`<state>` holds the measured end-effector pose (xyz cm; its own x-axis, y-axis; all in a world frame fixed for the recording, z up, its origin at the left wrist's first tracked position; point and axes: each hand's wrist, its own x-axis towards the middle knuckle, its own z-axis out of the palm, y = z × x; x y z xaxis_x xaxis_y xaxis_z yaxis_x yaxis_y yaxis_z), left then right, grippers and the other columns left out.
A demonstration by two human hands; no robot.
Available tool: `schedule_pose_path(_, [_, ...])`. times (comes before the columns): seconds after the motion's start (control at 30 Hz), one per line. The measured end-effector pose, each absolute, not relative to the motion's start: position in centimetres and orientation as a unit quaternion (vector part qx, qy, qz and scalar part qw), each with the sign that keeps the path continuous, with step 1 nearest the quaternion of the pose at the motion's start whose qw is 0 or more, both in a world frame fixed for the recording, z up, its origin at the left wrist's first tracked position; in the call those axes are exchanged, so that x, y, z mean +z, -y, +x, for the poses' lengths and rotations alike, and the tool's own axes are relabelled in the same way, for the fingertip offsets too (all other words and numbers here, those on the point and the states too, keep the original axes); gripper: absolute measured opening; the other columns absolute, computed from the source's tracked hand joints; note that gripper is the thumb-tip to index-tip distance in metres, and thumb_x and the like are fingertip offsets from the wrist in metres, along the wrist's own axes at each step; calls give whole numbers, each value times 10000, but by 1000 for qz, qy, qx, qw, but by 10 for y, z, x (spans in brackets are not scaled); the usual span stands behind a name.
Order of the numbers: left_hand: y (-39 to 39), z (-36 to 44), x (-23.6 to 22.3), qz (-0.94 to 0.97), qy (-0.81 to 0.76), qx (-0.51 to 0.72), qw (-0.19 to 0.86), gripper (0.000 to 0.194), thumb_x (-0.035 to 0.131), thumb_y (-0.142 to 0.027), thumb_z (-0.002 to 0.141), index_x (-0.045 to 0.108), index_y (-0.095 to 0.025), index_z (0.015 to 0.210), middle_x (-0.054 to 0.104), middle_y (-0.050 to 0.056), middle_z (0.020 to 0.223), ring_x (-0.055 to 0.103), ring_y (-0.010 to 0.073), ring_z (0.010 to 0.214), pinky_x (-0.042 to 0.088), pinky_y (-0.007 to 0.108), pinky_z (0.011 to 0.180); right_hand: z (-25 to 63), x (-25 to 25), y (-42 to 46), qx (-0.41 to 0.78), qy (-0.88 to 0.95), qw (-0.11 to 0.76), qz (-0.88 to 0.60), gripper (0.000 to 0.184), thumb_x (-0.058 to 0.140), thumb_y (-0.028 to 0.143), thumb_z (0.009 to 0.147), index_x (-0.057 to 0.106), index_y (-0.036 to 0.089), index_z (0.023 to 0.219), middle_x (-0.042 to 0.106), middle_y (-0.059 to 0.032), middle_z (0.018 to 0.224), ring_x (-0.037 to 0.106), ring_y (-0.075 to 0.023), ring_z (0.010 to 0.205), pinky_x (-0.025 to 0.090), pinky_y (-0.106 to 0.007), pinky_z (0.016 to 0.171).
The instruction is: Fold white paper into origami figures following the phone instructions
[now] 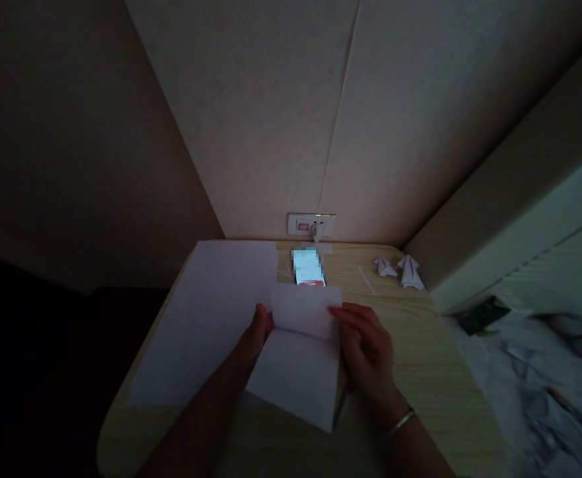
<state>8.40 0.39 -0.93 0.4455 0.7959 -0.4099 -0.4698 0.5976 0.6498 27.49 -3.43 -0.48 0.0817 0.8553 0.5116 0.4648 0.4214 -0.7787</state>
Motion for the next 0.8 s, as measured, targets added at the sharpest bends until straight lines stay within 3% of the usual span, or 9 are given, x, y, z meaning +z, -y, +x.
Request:
schedule_pose_path(0.1, [0, 82, -9, 282, -376, 379, 797, 604, 688, -642, 585, 687, -129, 905, 705, 113, 745, 650, 255, 675, 457, 327, 618, 272, -7, 28, 240, 587, 547, -546, 247, 532, 208, 865, 656, 271, 1070, 588, -81, 1104, 578, -198, 956, 511, -302, 676])
schedule_pose_path(0.23, [-1, 82, -10, 316, -388, 373, 781, 365, 784, -343, 610, 694, -131, 893, 713, 85, 748, 625, 190, 571, 454, 296, 588, 270, -8, 23, 295, 551, 544, -560, 294, 575, 257, 838, 619, 263, 1128, 559, -76, 1150, 565, -141, 770, 506, -285, 643])
schedule_pose_path(0.4, [-2, 84, -11, 320, -382, 390, 775, 359, 772, -294, 617, 691, -127, 924, 716, 87, 774, 639, 198, 604, 471, 304, 602, 271, 1, 20, 457, 471, 515, -551, 525, 630, 293, 763, 487, 250, 1267, 602, -33, 917, 530, -110, 584, 462, -239, 480])
schedule_pose_path(0.5, [-1, 85, -8, 326, -391, 386, 769, 335, 765, -279, 620, 684, -124, 906, 714, 87, 769, 629, 190, 592, 466, 298, 593, 272, 14, 12, 487, 439, 531, -538, 648, 691, 278, 688, 442, 258, 1286, 582, -29, 994, 559, -109, 636, 482, -235, 518])
schedule_pose_path(0.63, [1, 85, -8, 348, -398, 383, 757, 330, 751, -279, 629, 676, -128, 912, 707, 78, 761, 616, 183, 589, 445, 279, 574, 275, 24, -10, 528, 435, 528, -503, 741, 690, 287, 694, 348, 241, 1350, 617, -1, 811, 584, -136, 617, 485, -248, 514])
schedule_pose_path(0.7, [1, 84, -9, 362, -402, 374, 753, 341, 750, -290, 625, 672, -128, 916, 703, 73, 759, 611, 180, 583, 427, 267, 558, 280, 21, -20, 529, 428, 530, -505, 691, 695, 297, 693, 401, 244, 1316, 635, -4, 816, 583, -132, 587, 474, -246, 492])
schedule_pose_path(0.8, [1, 83, -11, 368, -407, 361, 755, 339, 752, -300, 618, 657, -131, 896, 700, 70, 765, 604, 173, 578, 411, 252, 545, 291, 11, -27, 557, 430, 504, -501, 431, 739, 307, 655, 613, 174, 1044, 647, -15, 790, 592, -132, 603, 474, -244, 519])
